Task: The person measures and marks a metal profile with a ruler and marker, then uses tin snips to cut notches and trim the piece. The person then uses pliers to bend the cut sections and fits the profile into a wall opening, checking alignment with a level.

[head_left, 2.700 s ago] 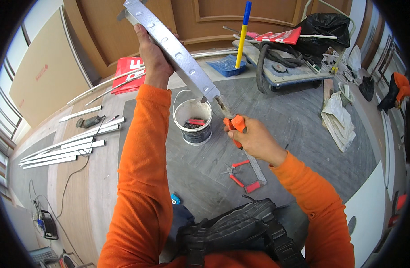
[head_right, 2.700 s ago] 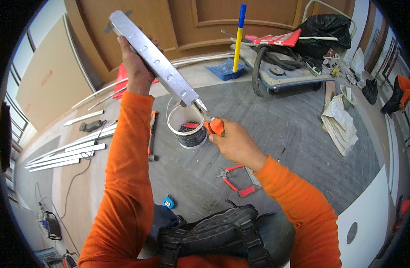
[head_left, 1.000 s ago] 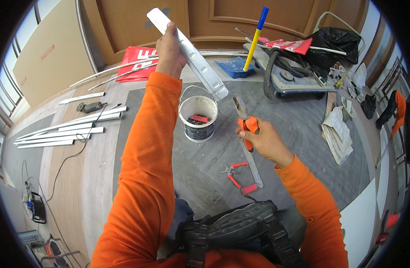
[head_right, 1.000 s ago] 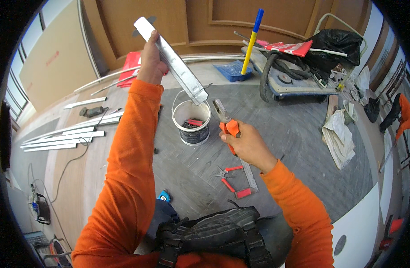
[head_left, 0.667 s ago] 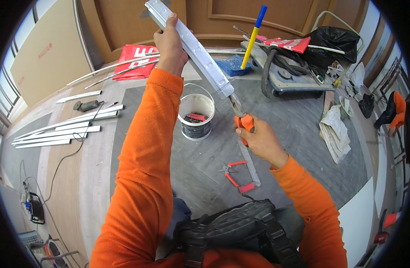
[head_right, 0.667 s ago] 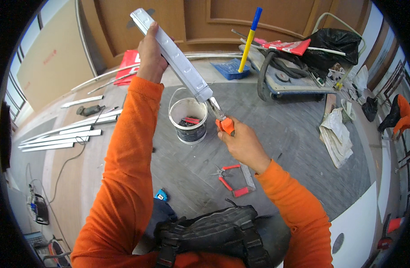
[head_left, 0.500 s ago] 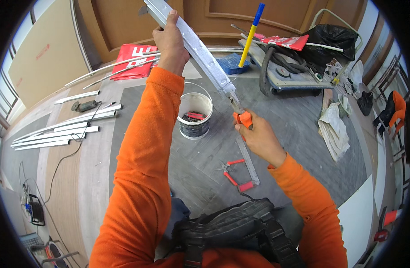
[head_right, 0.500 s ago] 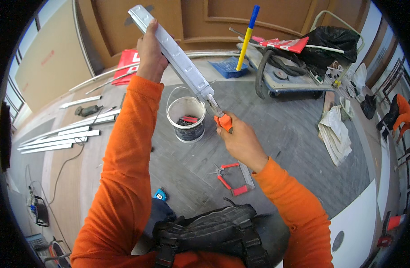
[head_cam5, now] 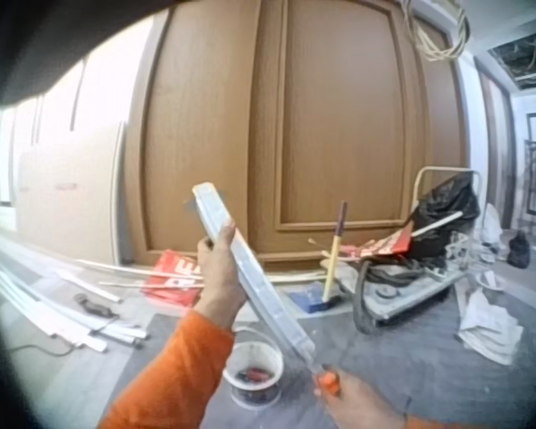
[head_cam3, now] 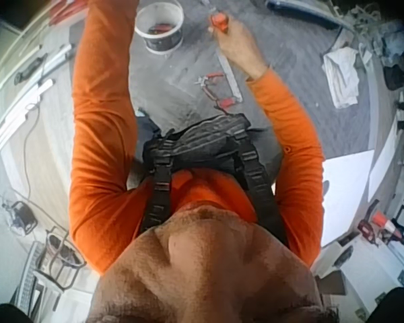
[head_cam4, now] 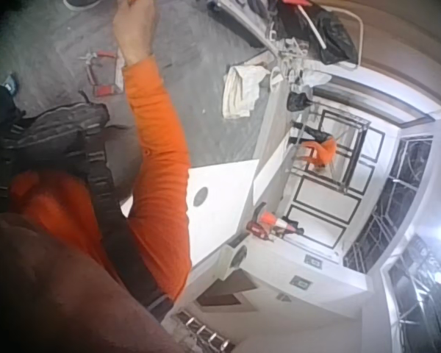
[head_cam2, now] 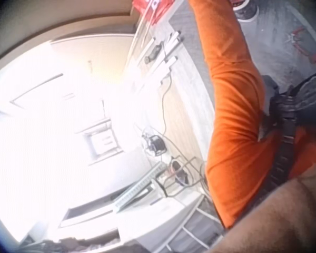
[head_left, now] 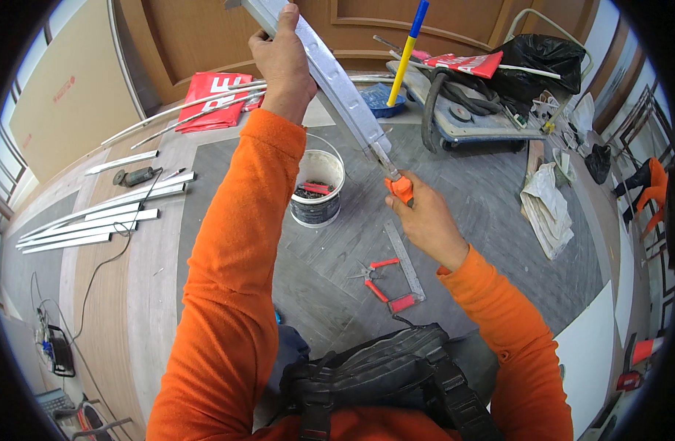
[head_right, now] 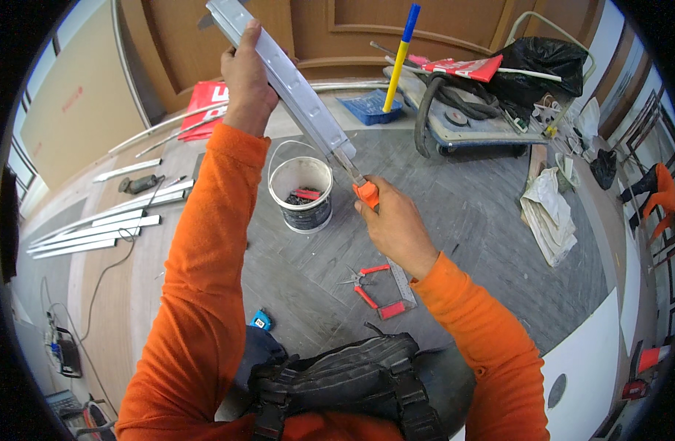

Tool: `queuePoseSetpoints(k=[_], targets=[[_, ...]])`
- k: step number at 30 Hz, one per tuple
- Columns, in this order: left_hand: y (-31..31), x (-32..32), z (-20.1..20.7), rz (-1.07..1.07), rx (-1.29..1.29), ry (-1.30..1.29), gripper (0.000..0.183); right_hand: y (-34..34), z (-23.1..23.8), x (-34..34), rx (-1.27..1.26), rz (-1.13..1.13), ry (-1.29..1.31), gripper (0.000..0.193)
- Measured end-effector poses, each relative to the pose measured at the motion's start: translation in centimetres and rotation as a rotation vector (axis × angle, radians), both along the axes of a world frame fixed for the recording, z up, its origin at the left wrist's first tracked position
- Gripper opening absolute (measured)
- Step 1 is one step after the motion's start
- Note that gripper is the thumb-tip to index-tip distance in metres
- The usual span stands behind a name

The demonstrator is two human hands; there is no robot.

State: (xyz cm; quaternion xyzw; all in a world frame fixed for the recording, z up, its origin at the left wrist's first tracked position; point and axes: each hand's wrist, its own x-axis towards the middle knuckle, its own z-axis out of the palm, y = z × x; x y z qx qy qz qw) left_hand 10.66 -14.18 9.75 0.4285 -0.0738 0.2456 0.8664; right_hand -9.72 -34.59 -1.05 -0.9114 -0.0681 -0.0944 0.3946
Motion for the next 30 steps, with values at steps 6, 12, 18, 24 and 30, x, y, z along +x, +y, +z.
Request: queuePoseSetpoints(k=[6, 12, 18, 24, 30], targets=[[0.2, -0.4, 0.3, -0.004, 0.0, 0.014, 0.059, 0.2, 0.2, 0.1, 0.058, 0.022, 0.039, 0.046], [0.6, -0.2, 0.2, -0.003, 0.025, -0.005, 0.062, 0.4, 0.2, 0.0, 0.054, 0.018, 0.04, 0.047], [-0.8, -1.6, 1.2, 0.097, -0.013, -0.112, 0.05, 0.1, 0.2, 0.3, -0.021, -0.016, 0.006, 0.04], [-3.4, -4.4, 0.8, 0.275, 0.19, -0.371, 0.04, -0.9, -0.3, 1.6, -0.124, -0.039, 0.068, 0.036], [-8.0, -7.3, -1.4, 0.185, 0.371, -0.663, 0.049, -1.6, -1.5, 2.7, -0.228, -0.035, 0.164, 0.033]])
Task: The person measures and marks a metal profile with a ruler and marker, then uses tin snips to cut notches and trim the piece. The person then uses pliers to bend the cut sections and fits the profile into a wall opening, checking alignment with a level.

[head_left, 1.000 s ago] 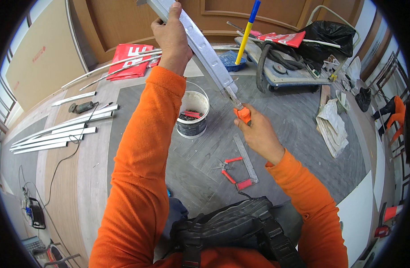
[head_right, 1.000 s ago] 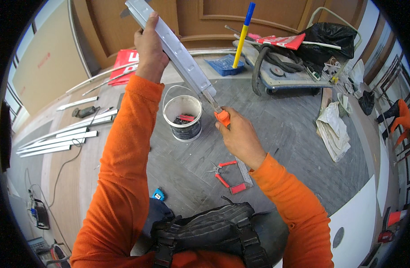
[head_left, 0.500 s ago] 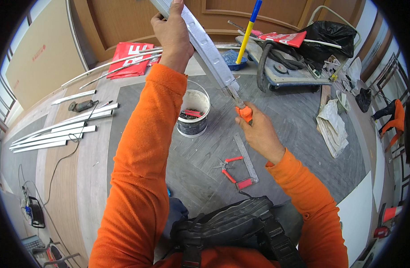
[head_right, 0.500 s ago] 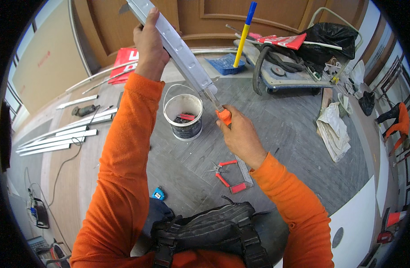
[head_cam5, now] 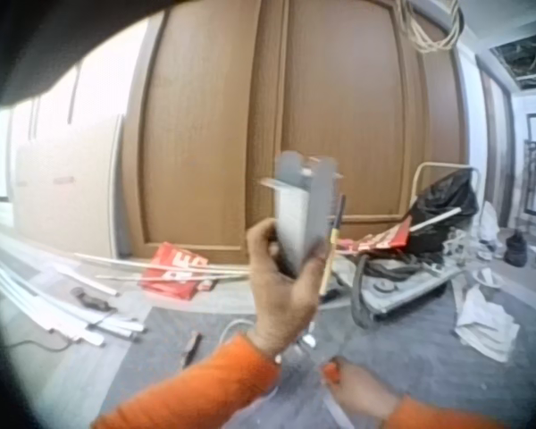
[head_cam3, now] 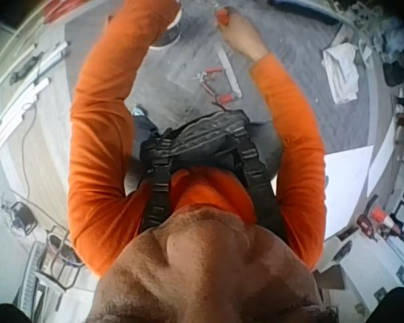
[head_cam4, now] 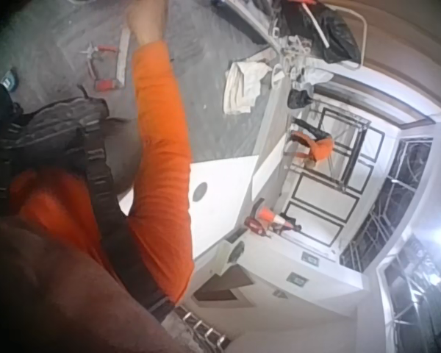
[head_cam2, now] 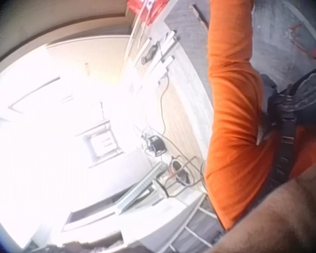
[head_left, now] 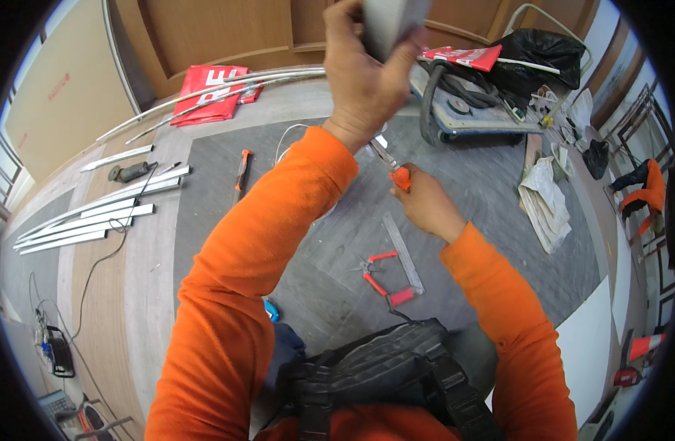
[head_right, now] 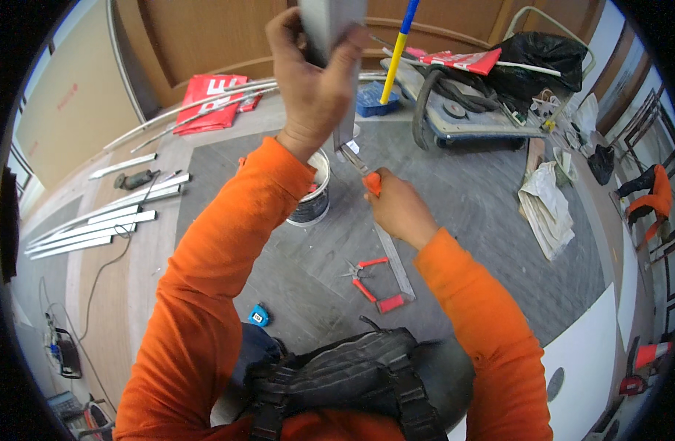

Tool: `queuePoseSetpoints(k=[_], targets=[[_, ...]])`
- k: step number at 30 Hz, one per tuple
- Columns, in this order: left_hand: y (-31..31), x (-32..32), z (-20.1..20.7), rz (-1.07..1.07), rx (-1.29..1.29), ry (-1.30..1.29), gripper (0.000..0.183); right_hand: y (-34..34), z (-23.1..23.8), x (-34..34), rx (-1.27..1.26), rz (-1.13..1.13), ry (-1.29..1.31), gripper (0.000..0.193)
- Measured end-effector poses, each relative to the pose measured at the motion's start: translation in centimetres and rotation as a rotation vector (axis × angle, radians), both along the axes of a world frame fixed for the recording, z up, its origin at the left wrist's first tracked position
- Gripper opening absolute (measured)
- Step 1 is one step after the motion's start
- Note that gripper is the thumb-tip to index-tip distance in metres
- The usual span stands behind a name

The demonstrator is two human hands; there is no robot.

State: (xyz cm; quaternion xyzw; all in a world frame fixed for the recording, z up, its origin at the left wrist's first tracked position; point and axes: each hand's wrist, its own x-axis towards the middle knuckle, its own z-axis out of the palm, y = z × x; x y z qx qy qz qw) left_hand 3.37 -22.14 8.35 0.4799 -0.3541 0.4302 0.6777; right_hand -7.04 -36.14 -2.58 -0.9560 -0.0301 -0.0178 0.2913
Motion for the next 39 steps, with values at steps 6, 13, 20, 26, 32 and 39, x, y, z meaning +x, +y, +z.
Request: queuePoseSetpoints(k=[6, 13, 20, 26, 32, 39], targets=[[-2.8, -2.2, -4.0, 0.159, 0.271, -0.228, 0.062, -1.2, -1.7, 0.9, -0.041, 0.081, 0.086, 0.031], [-1.2, 0.2, -2.7, 0.047, 0.304, 0.037, 0.055, -1.2, -2.4, 0.8, 0.098, 0.051, 0.166, 0.034], [3.7, 4.6, -0.7, -0.163, 0.169, 0.399, 0.055, -1.1, -1.7, -0.3, 0.46, 0.16, 0.228, 0.033], [4.0, 1.7, 0.8, -0.353, 0.333, 0.475, 0.046, -2.2, -2.0, 0.1, 0.543, 0.272, 0.475, 0.036], [4.8, 2.9, 2.6, -0.374, 0.173, 0.473, 0.047, -2.7, -3.1, -1.2, 0.674, 0.378, 0.573, 0.036], [10.4, 8.8, 1.2, -0.253, -0.195, 0.758, 0.05, -0.4, -3.1, -1.6, 0.524, 0.247, 0.233, 0.041]])
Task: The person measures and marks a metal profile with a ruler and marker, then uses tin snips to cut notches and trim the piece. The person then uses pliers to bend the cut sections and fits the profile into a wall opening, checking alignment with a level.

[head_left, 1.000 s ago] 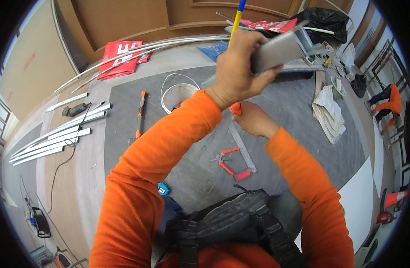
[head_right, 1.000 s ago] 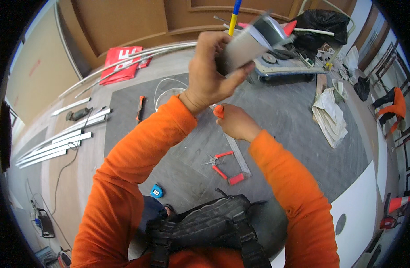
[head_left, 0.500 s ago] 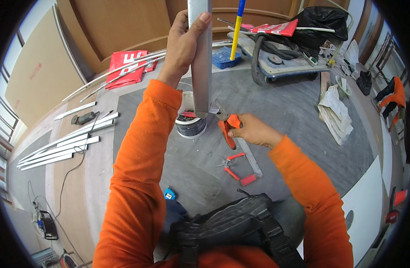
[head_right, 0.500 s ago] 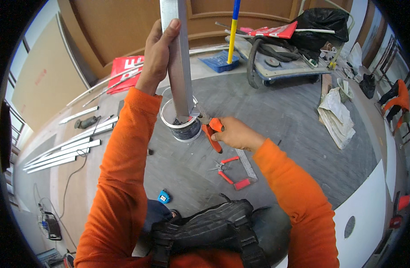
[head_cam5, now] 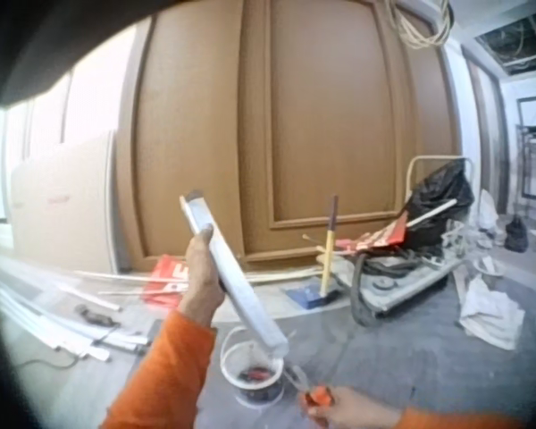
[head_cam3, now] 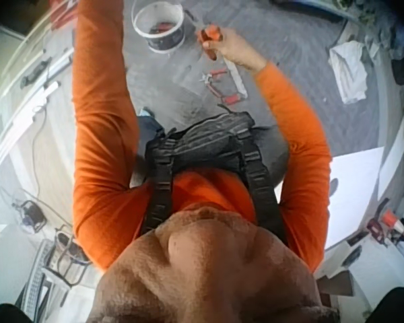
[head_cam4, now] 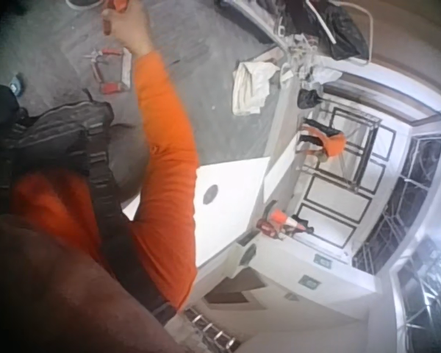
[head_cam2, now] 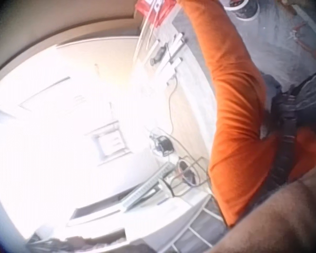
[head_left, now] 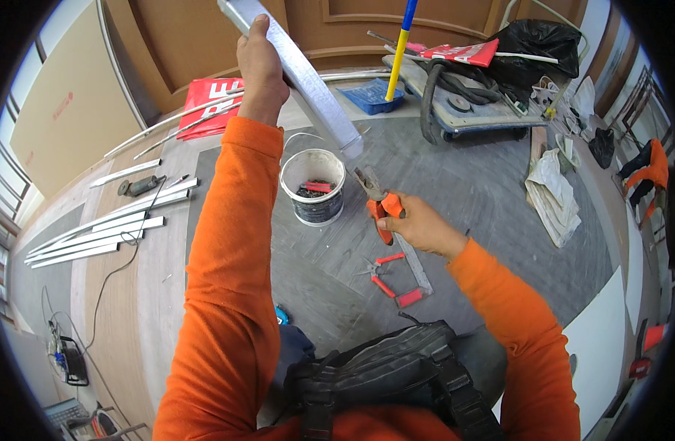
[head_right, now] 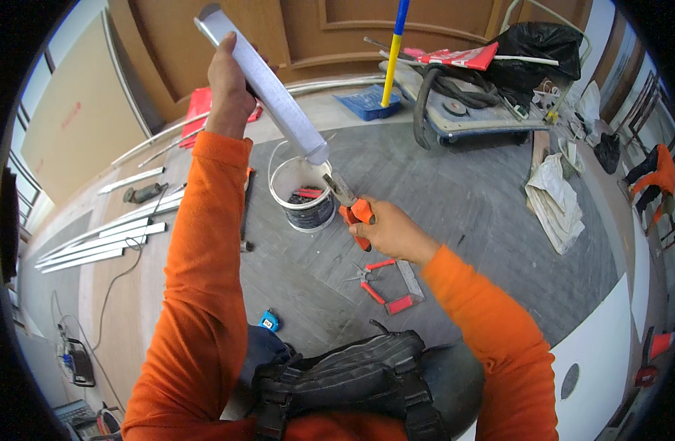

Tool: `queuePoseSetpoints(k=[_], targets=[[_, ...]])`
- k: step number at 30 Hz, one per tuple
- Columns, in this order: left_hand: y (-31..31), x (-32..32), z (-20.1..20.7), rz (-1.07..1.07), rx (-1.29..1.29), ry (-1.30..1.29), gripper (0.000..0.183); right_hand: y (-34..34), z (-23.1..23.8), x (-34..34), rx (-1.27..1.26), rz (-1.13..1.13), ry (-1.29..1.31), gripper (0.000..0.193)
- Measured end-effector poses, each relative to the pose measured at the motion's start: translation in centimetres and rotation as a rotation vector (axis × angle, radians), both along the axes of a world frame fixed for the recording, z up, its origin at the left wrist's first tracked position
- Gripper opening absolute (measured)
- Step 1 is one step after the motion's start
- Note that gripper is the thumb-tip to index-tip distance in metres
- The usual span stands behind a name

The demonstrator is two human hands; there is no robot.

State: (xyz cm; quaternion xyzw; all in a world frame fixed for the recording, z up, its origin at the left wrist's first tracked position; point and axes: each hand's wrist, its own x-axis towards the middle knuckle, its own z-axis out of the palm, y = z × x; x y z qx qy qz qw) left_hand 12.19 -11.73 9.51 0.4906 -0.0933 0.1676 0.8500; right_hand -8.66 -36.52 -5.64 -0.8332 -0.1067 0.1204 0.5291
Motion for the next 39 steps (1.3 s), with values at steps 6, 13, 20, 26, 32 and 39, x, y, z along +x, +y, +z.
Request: queuePoseSetpoints(k=[6, 13, 20, 26, 32, 39], targets=[[0.9, 0.4, -0.6, 0.115, -0.082, 0.035, 0.047, 1.3, 2.0, -0.4, -0.018, -0.083, -0.083, 0.037], [-0.1, -0.4, -0.4, 0.107, -0.12, -0.052, 0.046, 1.8, 4.6, -1.1, -0.126, -0.166, -0.248, 0.046], [-1.5, -0.7, -0.1, 0.129, -0.044, -0.142, 0.037, 1.7, 4.9, -1.3, -0.169, -0.2, -0.296, 0.047], [-1.9, -0.2, -0.4, 0.144, -0.042, -0.178, 0.038, 1.4, 4.3, -1.1, -0.166, -0.211, -0.333, 0.046], [-2.0, -0.5, -0.3, 0.149, -0.057, -0.164, 0.038, 1.4, 4.5, -1.1, -0.157, -0.227, -0.295, 0.047], [-1.8, -0.3, -0.3, 0.146, -0.063, -0.221, 0.039, 1.4, 4.2, -0.8, -0.189, -0.223, -0.315, 0.05]])
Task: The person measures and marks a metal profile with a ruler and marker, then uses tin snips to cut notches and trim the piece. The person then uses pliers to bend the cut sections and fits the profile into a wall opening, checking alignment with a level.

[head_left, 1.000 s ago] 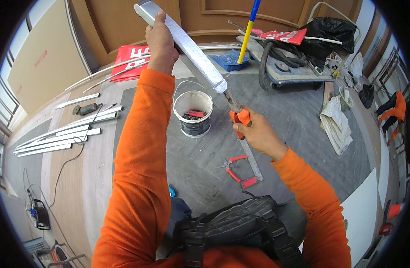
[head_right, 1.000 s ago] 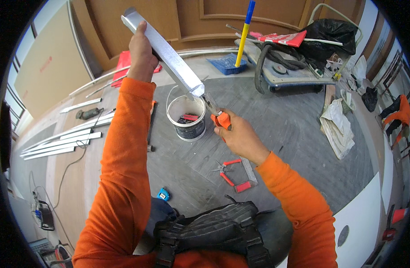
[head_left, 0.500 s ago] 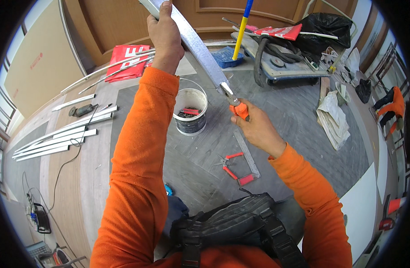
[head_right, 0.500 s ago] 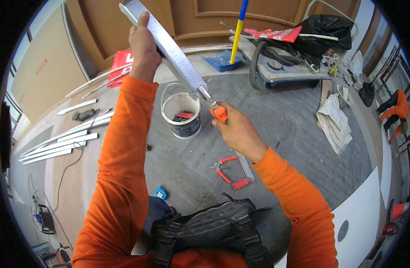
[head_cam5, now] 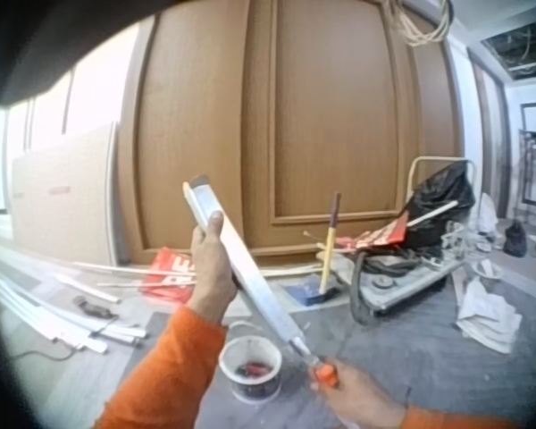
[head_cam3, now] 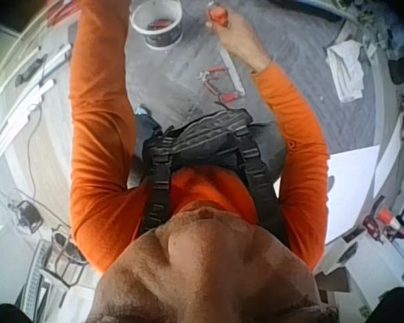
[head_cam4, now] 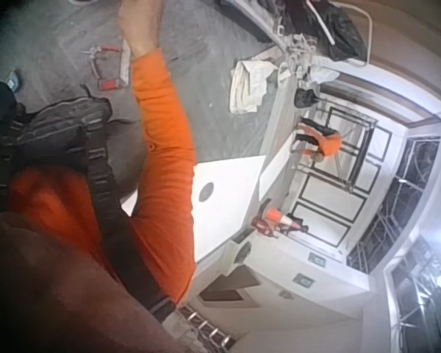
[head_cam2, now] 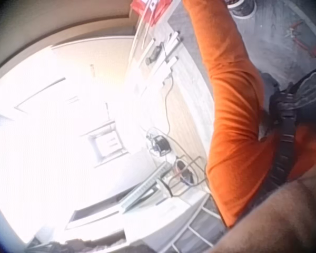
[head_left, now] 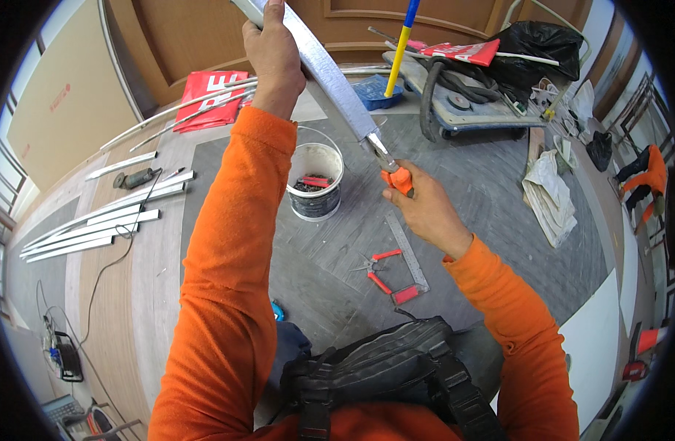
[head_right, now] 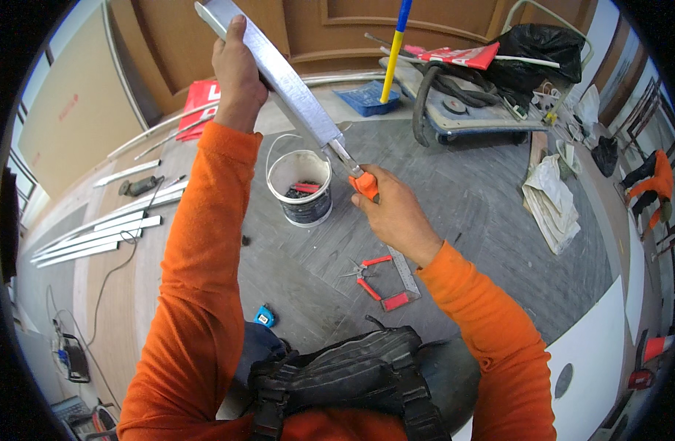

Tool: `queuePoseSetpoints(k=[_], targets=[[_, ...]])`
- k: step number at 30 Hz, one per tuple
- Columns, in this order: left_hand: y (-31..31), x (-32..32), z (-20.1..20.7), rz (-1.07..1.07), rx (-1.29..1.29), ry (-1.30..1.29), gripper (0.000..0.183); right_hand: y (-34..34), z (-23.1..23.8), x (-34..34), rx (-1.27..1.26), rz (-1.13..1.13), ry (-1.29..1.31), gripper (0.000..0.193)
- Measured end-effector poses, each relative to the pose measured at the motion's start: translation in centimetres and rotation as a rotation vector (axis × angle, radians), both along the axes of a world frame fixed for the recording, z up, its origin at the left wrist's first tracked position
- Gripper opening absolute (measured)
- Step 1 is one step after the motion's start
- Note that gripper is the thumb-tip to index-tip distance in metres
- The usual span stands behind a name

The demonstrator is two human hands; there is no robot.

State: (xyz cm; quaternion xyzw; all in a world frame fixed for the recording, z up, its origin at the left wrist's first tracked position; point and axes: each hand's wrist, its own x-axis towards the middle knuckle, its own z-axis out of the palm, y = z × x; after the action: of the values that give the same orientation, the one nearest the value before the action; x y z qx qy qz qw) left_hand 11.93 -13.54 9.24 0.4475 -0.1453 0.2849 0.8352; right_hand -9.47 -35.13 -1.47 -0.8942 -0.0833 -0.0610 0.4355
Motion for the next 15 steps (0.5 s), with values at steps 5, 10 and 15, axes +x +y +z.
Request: queuePoseSetpoints(k=[5, 10, 15], targets=[[-0.5, -0.6, 0.2, -0.002, 0.006, 0.017, 0.039, 0.2, 0.2, -0.1, -0.034, -0.013, 0.011, 0.049], [-0.6, -1.0, 0.4, 0.005, 0.023, -0.002, 0.037, 0.2, 0.0, 0.1, -0.041, -0.013, 0.009, 0.047], [-2.1, -3.7, 1.3, 0.135, 0.157, -0.156, 0.028, 0.2, 0.1, 0.2, -0.111, -0.022, 0.006, 0.041]])
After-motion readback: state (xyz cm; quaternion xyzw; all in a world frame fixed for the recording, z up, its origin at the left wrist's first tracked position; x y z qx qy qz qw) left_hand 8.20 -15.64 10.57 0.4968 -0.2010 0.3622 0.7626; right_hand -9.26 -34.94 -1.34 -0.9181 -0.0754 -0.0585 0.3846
